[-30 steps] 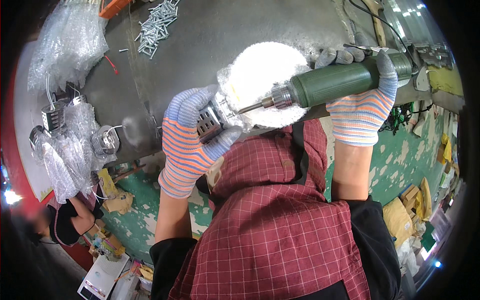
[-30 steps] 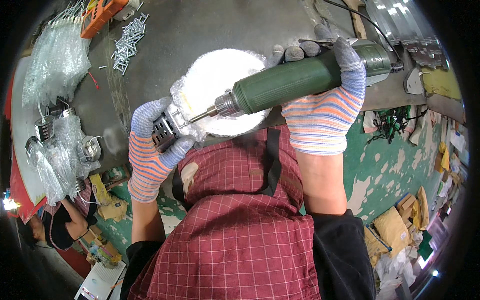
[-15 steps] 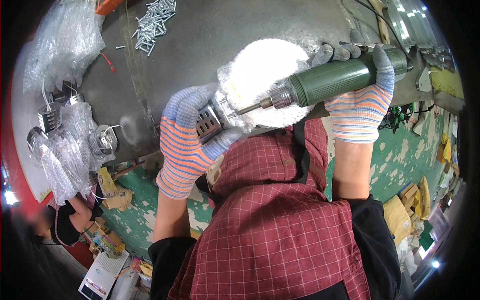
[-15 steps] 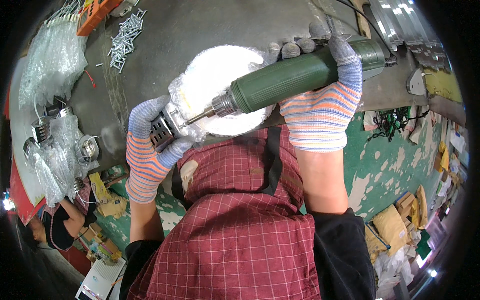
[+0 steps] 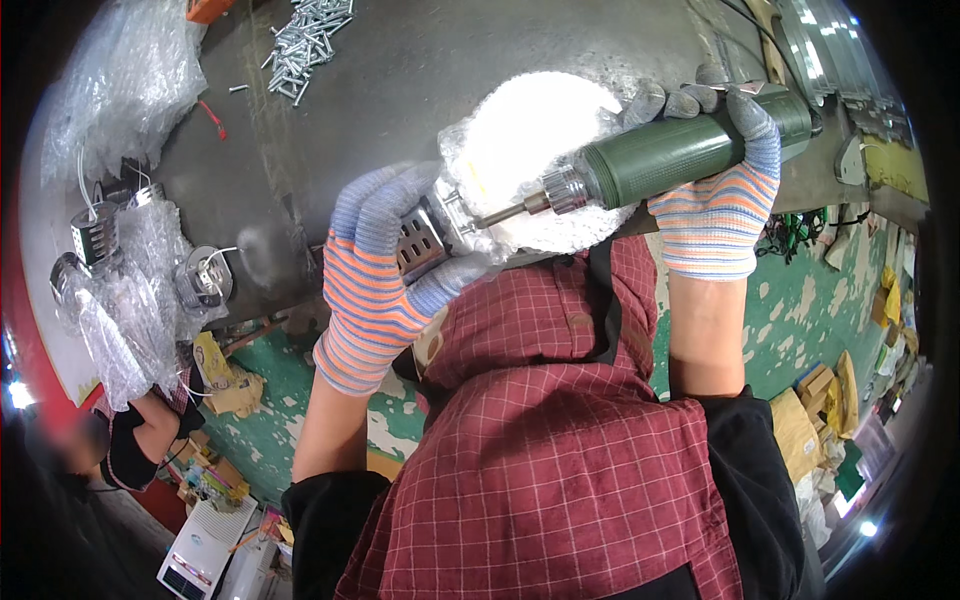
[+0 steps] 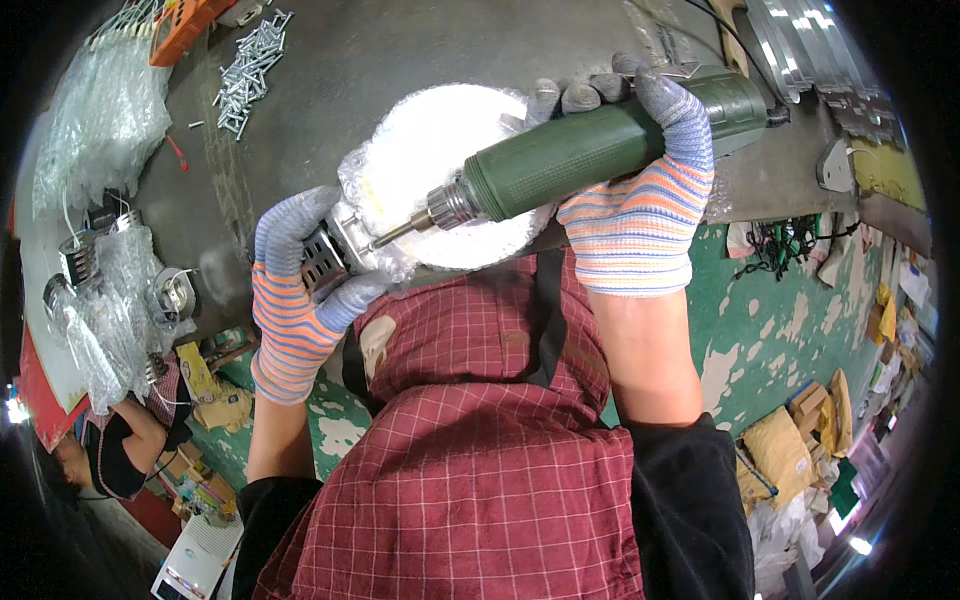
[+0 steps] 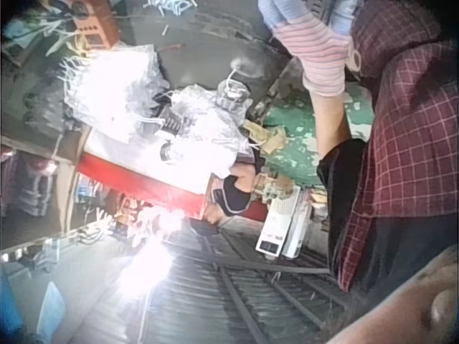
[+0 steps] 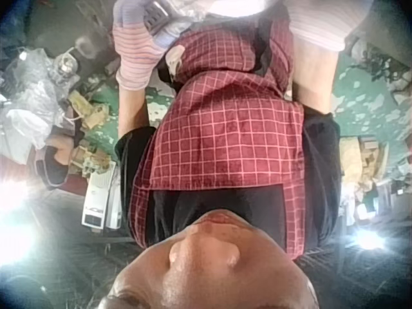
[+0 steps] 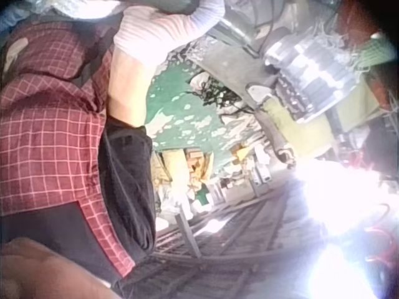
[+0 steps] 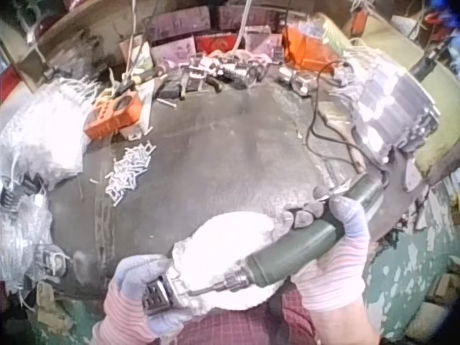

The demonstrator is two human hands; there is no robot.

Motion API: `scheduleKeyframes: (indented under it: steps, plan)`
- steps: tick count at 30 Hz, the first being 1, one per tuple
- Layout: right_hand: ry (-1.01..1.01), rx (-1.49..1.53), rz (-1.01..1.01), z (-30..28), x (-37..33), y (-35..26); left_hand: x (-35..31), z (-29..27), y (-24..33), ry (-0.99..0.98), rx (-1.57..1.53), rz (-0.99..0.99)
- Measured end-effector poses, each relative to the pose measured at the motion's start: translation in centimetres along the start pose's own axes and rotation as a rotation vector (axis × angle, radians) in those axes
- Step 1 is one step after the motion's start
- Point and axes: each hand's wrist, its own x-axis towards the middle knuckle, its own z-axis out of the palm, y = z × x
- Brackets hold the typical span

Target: Assemble electrical lighting components using a powered screwdriver.

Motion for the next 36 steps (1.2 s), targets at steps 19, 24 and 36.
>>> scheduleKeyframes:
  steps: [19, 24, 36]
  plan:
    - [-0.061, 0.120, 0.079, 0.2, 0.4, -0.2, 0.5, -0.7, 0.3, -0.057, 0.016, 0.002]
    - [-0.065, 0.050, 0.019, 0.6, 0.8, 0.1, 0.7, -0.7, 0.3, -0.048, -0.007, -0.003]
    - [-0.081, 0.058, 0.003, 0.4, 0.8, 0.1, 0.9, -1.0, 0.5, -0.098, -0.022, -0.032]
